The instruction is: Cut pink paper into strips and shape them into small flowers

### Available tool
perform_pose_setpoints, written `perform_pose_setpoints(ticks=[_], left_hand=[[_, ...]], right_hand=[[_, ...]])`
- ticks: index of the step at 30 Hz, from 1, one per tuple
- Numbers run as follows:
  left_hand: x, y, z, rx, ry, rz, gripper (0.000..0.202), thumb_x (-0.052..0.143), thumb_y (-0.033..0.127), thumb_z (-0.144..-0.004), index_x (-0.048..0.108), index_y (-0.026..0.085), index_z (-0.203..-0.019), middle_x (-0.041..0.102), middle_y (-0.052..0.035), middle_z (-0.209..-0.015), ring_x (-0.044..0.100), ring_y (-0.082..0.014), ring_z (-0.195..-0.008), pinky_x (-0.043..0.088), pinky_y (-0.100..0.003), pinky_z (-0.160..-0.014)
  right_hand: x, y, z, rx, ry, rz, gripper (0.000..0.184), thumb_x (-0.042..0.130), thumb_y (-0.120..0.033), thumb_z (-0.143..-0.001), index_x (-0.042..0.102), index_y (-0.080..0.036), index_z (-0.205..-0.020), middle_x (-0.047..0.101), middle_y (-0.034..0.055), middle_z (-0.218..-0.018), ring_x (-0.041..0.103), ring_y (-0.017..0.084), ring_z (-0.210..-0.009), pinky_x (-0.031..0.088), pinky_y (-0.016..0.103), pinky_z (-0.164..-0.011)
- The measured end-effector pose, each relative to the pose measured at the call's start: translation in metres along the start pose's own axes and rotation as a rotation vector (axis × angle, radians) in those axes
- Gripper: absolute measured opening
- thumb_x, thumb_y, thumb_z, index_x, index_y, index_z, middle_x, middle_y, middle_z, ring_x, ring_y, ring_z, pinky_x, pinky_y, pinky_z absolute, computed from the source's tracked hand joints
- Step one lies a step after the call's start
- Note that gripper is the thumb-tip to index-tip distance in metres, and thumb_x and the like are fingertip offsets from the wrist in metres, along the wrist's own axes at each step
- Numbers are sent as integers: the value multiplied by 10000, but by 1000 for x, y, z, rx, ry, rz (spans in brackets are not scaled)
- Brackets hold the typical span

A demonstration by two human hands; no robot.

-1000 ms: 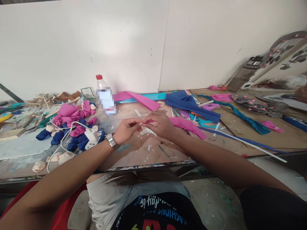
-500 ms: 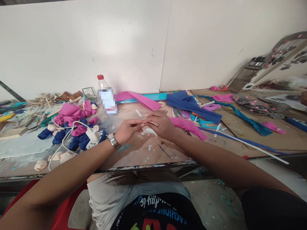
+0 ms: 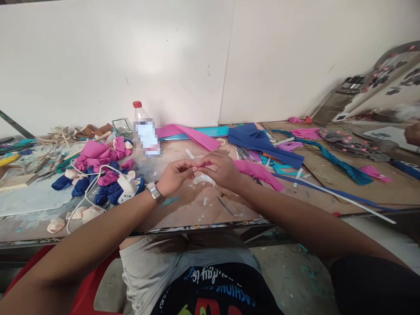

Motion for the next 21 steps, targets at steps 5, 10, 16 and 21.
perform_pose_setpoints(ticks=[5,10,16,21], left_hand=[[-2,-2,-1,19,-10,-19,393,792,485,-791,712,141,-965,675,-14,-712,587,-116,-638,478,-255,-650],[-3,-4,-1,38,-38,3,363,760,477,-830,703,146,-970,653,-4,-685,577,-111,-641,474,-244,-652],[-2,-4,-1,16,-21,23,363,792,471,-794,755,149,-956,657,-11,-685,562,-107,-622,462,-238,-614],[-4,2,-1,68,-45,-24,306,796,432,-799,789,162,-943,678,-24,-723,560,-106,-631,463,-236,-599]], right_hand=[[-2,-1,-1,-9,11,-6,177,766,-393,-872,715,-224,-861,758,25,-859,680,211,-856,459,376,-867],[-6,-3,-1,-54,5,-11,100,734,-329,-898,729,-229,-890,767,19,-860,685,203,-862,453,382,-883],[-6,-4,-2,-48,31,-24,127,762,-326,-874,708,-218,-835,751,17,-803,671,195,-802,459,378,-851],[-6,-6,-1,-23,43,-47,184,758,-368,-878,678,-216,-813,737,12,-780,662,193,-783,461,376,-836]])
Point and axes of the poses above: each hand's wrist, its own z-axis away from the middle knuckle, its own x-axis out of the palm, y = z × x, the point moved 1 cm from there along -z, towards the middle knuckle
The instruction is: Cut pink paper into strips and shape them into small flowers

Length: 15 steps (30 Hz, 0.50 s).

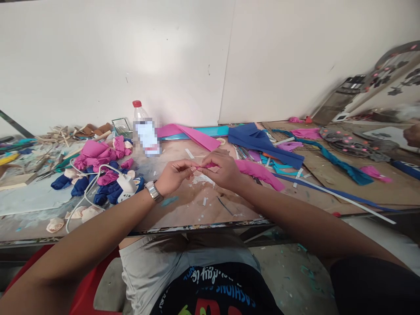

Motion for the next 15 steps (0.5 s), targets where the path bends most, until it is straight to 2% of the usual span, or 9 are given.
perform_pose_setpoints(ticks=[5,10,15], left_hand=[[-2,3,0,65,3,-27,273,807,398,-796,801,177,-956,737,-57,-858,567,-110,-654,476,-246,-603],[0,0,1,72,31,6,259,806,397,-799,808,184,-945,735,-56,-856,569,-109,-654,478,-243,-594],[2,1,3,63,7,-7,284,788,404,-818,817,195,-1009,741,-73,-954,575,-108,-677,472,-247,-600]], right_hand=[[-1,-2,0,14,20,-9,234,753,-428,-877,678,-216,-813,731,18,-772,648,195,-773,458,387,-844],[0,-1,1,17,21,-5,234,768,-427,-866,676,-219,-809,726,4,-759,645,187,-760,455,371,-824],[0,-1,0,31,26,-3,244,774,-437,-857,681,-218,-804,731,4,-763,650,187,-768,451,366,-833]])
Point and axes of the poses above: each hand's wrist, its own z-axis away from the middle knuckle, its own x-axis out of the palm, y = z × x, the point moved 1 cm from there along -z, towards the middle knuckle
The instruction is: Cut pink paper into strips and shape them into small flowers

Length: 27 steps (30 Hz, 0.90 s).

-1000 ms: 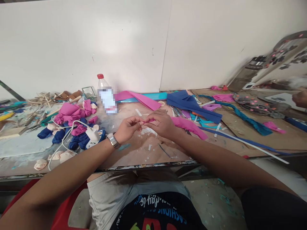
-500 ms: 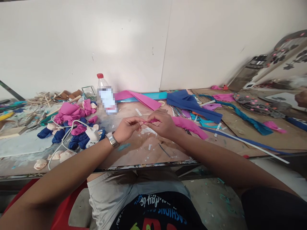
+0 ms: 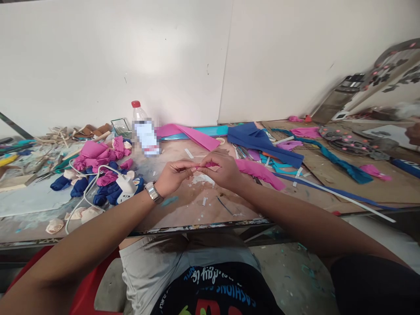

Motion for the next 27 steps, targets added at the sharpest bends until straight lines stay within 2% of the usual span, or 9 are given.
perform_pose_setpoints(ticks=[3,8,11,14,20,24,27], left_hand=[[1,1,1,-13,-14,14,295,786,402,-819,813,182,-1014,740,-79,-991,567,-103,-686,469,-246,-611],[0,-2,-2,-87,39,122,361,857,371,-742,729,153,-1000,757,-47,-855,599,-102,-670,475,-228,-619],[-1,-4,-4,-66,31,195,455,884,369,-709,608,175,-1013,755,-13,-796,630,-110,-639,502,-237,-633],[-3,-4,-5,-18,14,171,473,880,382,-716,566,180,-1007,747,-10,-780,652,-118,-638,525,-258,-668],[-3,3,-2,78,87,-38,312,825,397,-782,661,149,-874,703,-23,-754,620,-107,-660,467,-226,-621],[-3,8,0,55,63,-103,323,817,427,-783,750,131,-896,757,-75,-822,658,-146,-710,512,-263,-660],[-3,8,1,38,80,-107,325,836,427,-760,774,133,-883,773,-84,-828,677,-159,-719,532,-270,-669]], right_hand=[[-1,-2,0,17,-4,-3,240,772,-435,-860,688,-217,-808,737,7,-774,656,188,-777,452,370,-849],[-1,-3,0,18,-30,-21,155,767,-381,-873,736,-229,-869,764,15,-823,685,191,-805,477,372,-852],[1,0,0,5,-27,-17,136,761,-372,-878,774,-248,-934,777,30,-873,698,206,-848,497,383,-857],[3,2,1,-24,-66,-15,131,729,-368,-905,790,-260,-947,775,33,-887,696,198,-850,503,375,-842],[2,-1,-1,-50,-35,-28,126,728,-344,-902,751,-224,-871,757,24,-821,682,186,-814,484,362,-832],[2,-3,-1,-30,-25,-12,132,739,-336,-886,727,-220,-825,743,17,-782,667,185,-785,474,363,-825],[2,-3,-1,-17,-22,-9,151,733,-351,-889,720,-224,-809,740,18,-772,665,189,-784,472,370,-829]])
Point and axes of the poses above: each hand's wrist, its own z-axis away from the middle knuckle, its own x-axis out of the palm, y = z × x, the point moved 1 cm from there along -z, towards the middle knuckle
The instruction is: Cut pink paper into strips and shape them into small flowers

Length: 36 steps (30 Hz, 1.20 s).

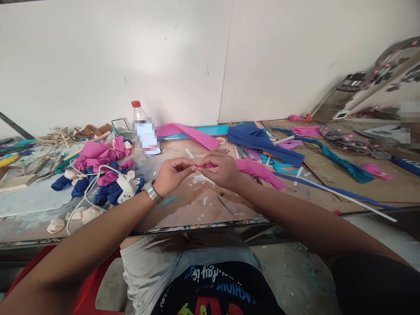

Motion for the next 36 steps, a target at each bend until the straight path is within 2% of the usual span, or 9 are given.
perform_pose_setpoints(ticks=[4,11,15,28,36], left_hand=[[1,1,1,-2,14,-24,283,815,412,-787,795,146,-880,779,-82,-812,687,-166,-718,542,-273,-663],[2,2,3,95,22,-107,239,789,387,-819,825,187,-945,800,-96,-950,712,-203,-821,569,-308,-716],[2,1,3,119,12,-128,240,773,400,-836,824,191,-943,801,-97,-965,720,-207,-834,574,-307,-727],[0,7,2,98,-72,-154,276,718,431,-881,805,172,-918,794,-83,-866,703,-185,-759,546,-284,-695],[-2,3,0,132,-144,-125,248,700,394,-903,778,161,-934,780,-89,-918,690,-177,-808,528,-284,-747]], right_hand=[[0,1,0,7,15,15,160,725,-361,-894,715,-227,-807,741,21,-778,666,195,-787,471,378,-825],[-1,3,1,16,29,6,242,746,-440,-882,702,-223,-783,741,16,-756,665,194,-768,456,382,-824],[-2,-2,0,23,19,-14,266,742,-450,-886,691,-217,-767,745,13,-757,670,187,-767,454,373,-832],[-2,-1,0,54,-7,-42,293,775,-500,-836,689,-221,-812,720,12,-783,651,182,-781,462,345,-811],[-1,4,2,31,-4,-62,333,776,-527,-823,665,-215,-795,700,6,-765,631,167,-743,456,329,-780]])
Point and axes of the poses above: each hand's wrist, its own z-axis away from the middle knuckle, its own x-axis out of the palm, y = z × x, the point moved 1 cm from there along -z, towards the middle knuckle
